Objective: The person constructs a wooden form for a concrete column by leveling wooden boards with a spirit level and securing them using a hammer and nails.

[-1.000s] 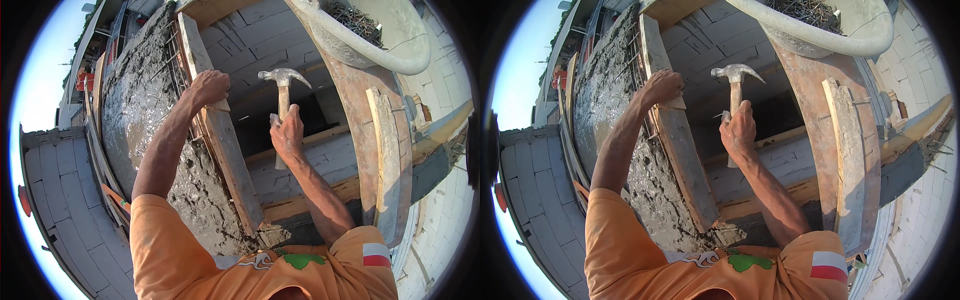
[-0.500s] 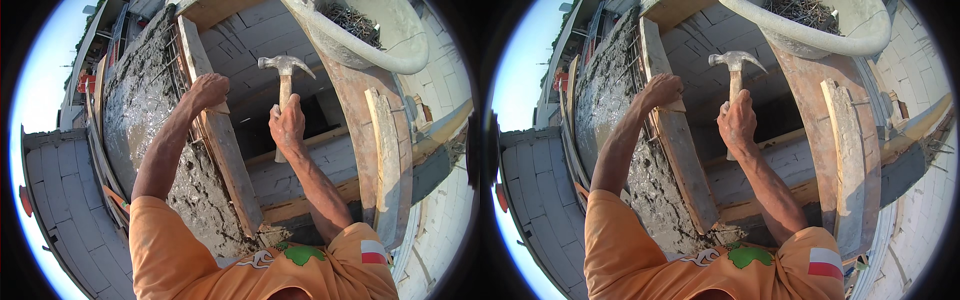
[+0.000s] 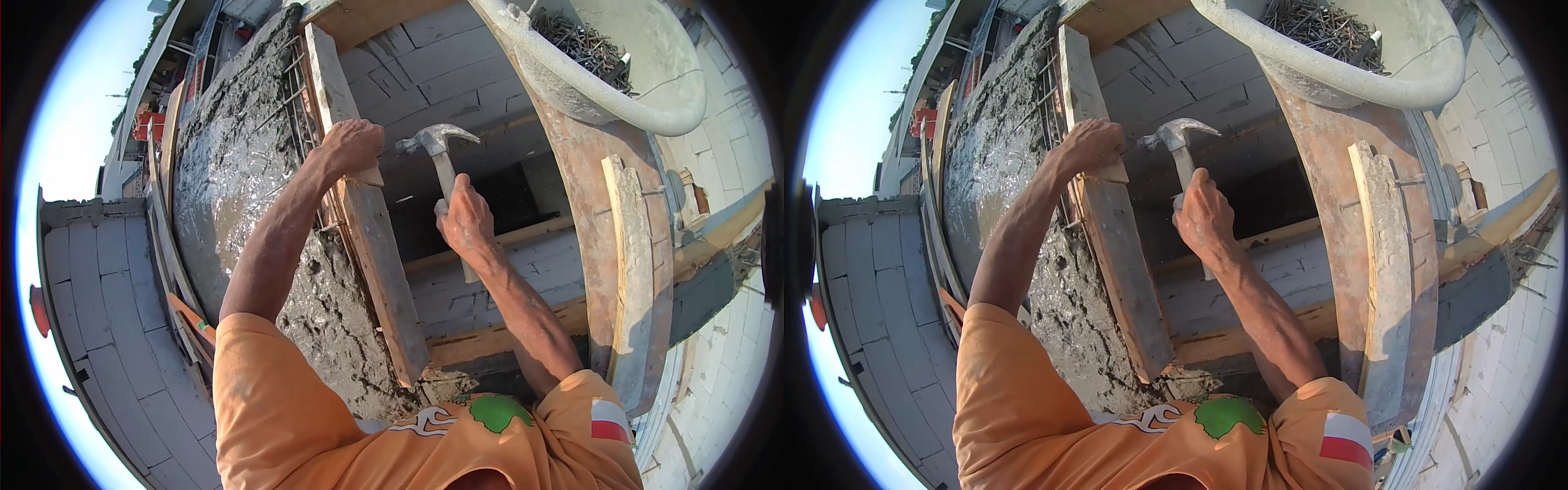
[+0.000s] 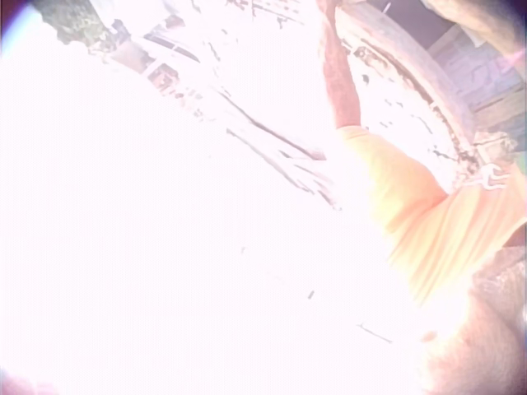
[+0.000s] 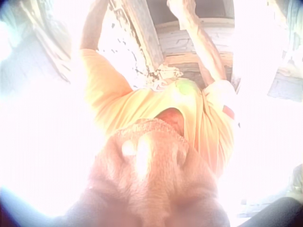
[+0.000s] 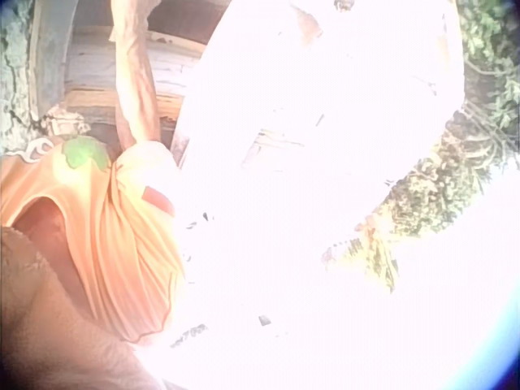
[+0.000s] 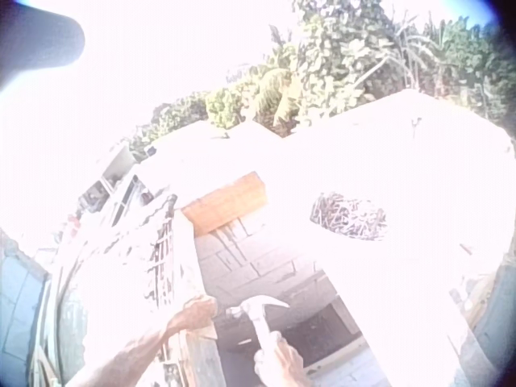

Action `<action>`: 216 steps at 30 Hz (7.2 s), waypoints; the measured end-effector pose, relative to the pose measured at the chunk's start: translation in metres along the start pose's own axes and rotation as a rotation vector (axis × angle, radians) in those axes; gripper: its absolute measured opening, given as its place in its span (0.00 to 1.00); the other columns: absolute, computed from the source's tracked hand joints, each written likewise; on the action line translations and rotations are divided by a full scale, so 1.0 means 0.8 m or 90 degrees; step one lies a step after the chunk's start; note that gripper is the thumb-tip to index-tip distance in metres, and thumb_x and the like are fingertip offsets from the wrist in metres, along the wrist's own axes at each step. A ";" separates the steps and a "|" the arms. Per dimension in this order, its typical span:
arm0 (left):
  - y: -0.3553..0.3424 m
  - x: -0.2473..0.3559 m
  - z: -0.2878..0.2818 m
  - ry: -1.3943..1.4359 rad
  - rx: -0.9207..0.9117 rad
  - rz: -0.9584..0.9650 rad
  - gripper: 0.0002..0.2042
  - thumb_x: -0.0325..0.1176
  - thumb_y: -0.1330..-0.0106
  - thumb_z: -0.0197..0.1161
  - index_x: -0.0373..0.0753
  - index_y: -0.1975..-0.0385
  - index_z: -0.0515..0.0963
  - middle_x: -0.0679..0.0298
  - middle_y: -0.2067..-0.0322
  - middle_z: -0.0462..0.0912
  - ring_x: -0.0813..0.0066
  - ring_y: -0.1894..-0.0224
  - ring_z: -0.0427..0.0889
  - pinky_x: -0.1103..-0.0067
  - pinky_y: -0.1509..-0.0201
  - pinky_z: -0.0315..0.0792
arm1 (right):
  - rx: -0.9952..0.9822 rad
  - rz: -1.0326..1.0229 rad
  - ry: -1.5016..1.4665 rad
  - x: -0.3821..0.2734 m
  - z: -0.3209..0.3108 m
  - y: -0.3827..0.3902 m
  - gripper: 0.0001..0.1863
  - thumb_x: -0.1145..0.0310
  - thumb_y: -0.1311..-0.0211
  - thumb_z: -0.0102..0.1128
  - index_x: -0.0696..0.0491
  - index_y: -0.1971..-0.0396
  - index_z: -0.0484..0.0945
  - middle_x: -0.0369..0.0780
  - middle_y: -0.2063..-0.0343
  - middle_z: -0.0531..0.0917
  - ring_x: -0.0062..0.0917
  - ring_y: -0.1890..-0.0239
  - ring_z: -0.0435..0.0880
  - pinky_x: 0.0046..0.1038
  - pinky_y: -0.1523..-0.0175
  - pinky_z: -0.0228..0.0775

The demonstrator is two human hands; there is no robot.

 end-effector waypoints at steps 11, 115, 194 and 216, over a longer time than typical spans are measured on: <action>-0.001 -0.009 0.008 0.021 -0.006 -0.003 0.04 0.31 0.52 0.65 0.40 0.79 0.83 0.53 0.74 0.82 0.54 0.65 0.83 0.64 0.60 0.74 | 0.023 0.028 -0.083 -0.003 0.007 0.012 0.16 0.77 0.45 0.62 0.63 0.66 0.61 0.56 0.76 0.77 0.50 0.69 0.83 0.41 0.67 0.77; 0.032 -0.081 0.000 0.585 0.442 -0.340 0.41 0.32 0.47 0.65 0.23 0.35 0.50 0.48 0.73 0.83 0.51 0.67 0.85 0.63 0.65 0.77 | -0.079 -0.019 0.099 -0.053 0.043 0.026 0.14 0.73 0.43 0.62 0.66 0.65 0.67 0.58 0.71 0.78 0.57 0.65 0.77 0.45 0.58 0.65; 0.088 -0.087 -0.073 0.574 0.529 -0.320 0.37 0.31 0.48 0.60 0.35 0.34 0.59 0.46 0.61 0.81 0.60 0.61 0.84 0.70 0.57 0.77 | -0.045 0.299 -0.363 -0.011 -0.011 -0.020 0.16 0.66 0.40 0.60 0.60 0.69 0.63 0.41 0.83 0.71 0.23 0.86 0.75 0.28 0.83 0.70; 0.386 -0.046 -0.080 1.501 0.825 0.594 0.32 0.27 0.45 0.55 0.30 0.36 0.59 0.53 0.66 0.78 0.70 0.74 0.81 0.77 0.73 0.83 | 0.043 -0.212 -0.382 -0.190 -0.120 0.158 0.16 0.78 0.44 0.64 0.58 0.62 0.65 0.36 0.75 0.73 0.15 0.81 0.71 0.19 0.77 0.66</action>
Point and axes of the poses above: each hand's wrist, its own y-axis away from the middle knuckle, its own z-axis out of the palm, x = y × z, the point moved 5 cm from there along -y, towards the middle knuckle
